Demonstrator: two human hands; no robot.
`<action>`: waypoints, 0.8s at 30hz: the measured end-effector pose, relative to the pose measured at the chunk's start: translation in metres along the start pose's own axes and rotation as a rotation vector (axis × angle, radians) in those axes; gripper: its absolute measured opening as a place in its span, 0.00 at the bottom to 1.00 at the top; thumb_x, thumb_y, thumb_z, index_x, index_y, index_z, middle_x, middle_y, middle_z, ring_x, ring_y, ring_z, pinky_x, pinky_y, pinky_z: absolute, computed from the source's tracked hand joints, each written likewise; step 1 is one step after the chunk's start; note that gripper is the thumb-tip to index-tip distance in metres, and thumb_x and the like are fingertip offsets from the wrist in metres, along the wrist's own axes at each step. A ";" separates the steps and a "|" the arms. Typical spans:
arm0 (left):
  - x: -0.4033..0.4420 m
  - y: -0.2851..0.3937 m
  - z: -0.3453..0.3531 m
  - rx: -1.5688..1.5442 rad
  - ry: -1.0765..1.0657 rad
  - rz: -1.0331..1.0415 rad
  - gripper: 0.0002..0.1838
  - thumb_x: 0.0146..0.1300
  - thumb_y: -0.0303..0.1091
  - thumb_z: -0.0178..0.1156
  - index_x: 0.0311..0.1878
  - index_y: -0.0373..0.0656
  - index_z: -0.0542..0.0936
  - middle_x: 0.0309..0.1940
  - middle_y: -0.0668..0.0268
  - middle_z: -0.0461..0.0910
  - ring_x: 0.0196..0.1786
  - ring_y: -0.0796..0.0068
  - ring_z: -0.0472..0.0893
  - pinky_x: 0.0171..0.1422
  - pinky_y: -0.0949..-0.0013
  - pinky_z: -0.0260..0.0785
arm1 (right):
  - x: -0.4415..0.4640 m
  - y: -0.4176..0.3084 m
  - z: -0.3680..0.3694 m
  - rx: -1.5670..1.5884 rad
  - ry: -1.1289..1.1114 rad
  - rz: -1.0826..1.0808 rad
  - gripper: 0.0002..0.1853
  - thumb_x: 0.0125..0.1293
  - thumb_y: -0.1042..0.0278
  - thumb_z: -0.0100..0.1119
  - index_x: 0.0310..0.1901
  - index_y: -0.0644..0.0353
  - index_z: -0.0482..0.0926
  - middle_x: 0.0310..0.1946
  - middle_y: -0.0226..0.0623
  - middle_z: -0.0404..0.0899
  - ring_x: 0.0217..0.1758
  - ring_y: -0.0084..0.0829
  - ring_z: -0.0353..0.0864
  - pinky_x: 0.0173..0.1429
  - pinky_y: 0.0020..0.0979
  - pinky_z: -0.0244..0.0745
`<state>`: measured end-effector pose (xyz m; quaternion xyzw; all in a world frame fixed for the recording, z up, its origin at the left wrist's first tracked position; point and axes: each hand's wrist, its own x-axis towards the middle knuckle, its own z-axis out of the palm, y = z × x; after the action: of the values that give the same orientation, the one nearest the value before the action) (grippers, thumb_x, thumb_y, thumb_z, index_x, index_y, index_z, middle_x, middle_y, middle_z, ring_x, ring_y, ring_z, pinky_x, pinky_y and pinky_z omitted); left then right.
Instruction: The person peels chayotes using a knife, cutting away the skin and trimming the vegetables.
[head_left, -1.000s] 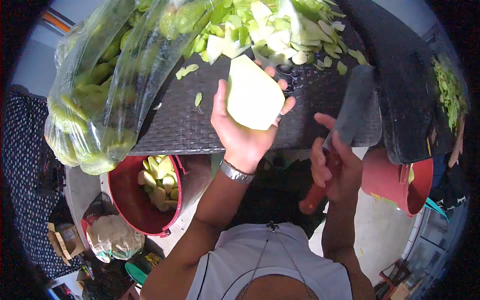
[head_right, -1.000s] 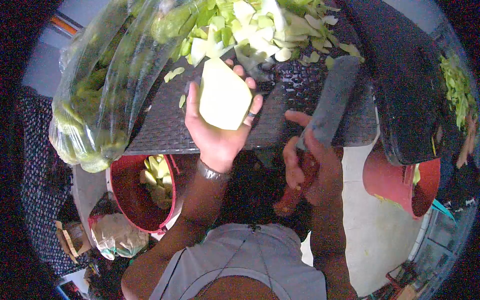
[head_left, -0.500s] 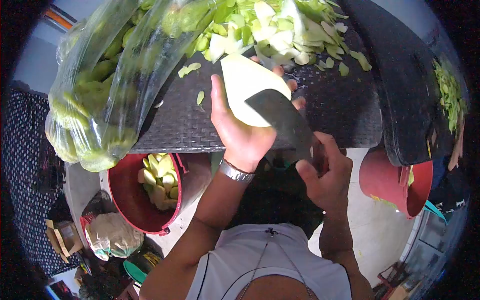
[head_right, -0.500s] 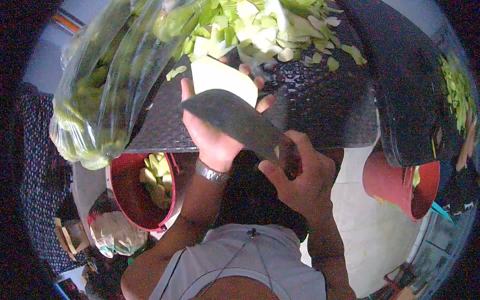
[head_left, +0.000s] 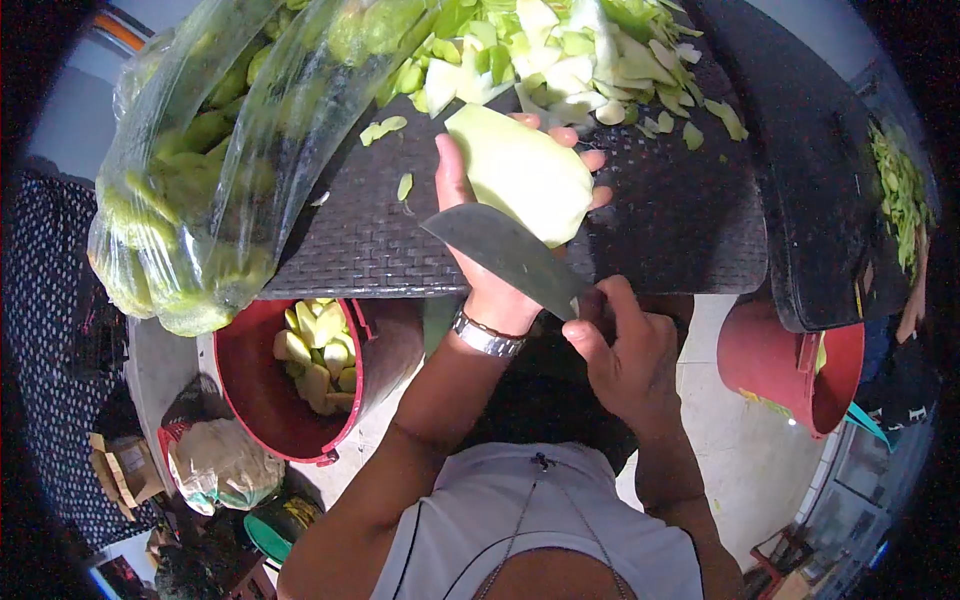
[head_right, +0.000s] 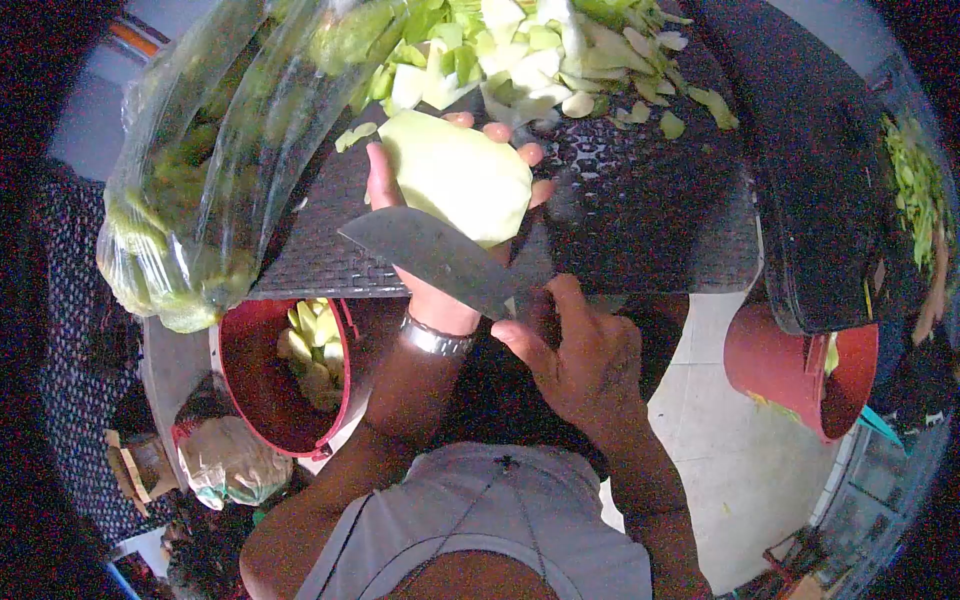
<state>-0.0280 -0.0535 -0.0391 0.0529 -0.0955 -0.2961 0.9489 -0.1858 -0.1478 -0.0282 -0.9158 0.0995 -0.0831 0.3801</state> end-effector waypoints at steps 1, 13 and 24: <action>0.000 -0.001 0.000 0.007 -0.001 0.015 0.39 0.73 0.71 0.44 0.59 0.40 0.75 0.52 0.47 0.81 0.54 0.41 0.83 0.54 0.35 0.80 | 0.001 -0.002 0.000 -0.007 0.006 0.005 0.31 0.69 0.33 0.60 0.47 0.60 0.73 0.24 0.46 0.82 0.29 0.54 0.86 0.32 0.50 0.78; -0.015 -0.029 0.014 0.185 0.151 0.203 0.35 0.79 0.65 0.36 0.59 0.39 0.72 0.48 0.52 0.81 0.53 0.50 0.82 0.59 0.50 0.76 | 0.022 0.003 0.007 0.037 0.076 0.016 0.29 0.72 0.38 0.58 0.50 0.64 0.74 0.25 0.55 0.82 0.31 0.61 0.84 0.32 0.54 0.77; -0.006 -0.016 0.017 0.452 0.258 0.280 0.23 0.77 0.46 0.53 0.65 0.40 0.69 0.54 0.55 0.79 0.49 0.62 0.84 0.51 0.59 0.81 | 0.057 0.009 -0.008 0.776 -0.398 0.337 0.35 0.75 0.27 0.42 0.42 0.59 0.75 0.14 0.31 0.68 0.13 0.30 0.68 0.20 0.33 0.62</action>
<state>-0.0452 -0.0641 -0.0262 0.2863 -0.0441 -0.1242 0.9490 -0.1332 -0.1730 -0.0246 -0.6752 0.1337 0.1262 0.7144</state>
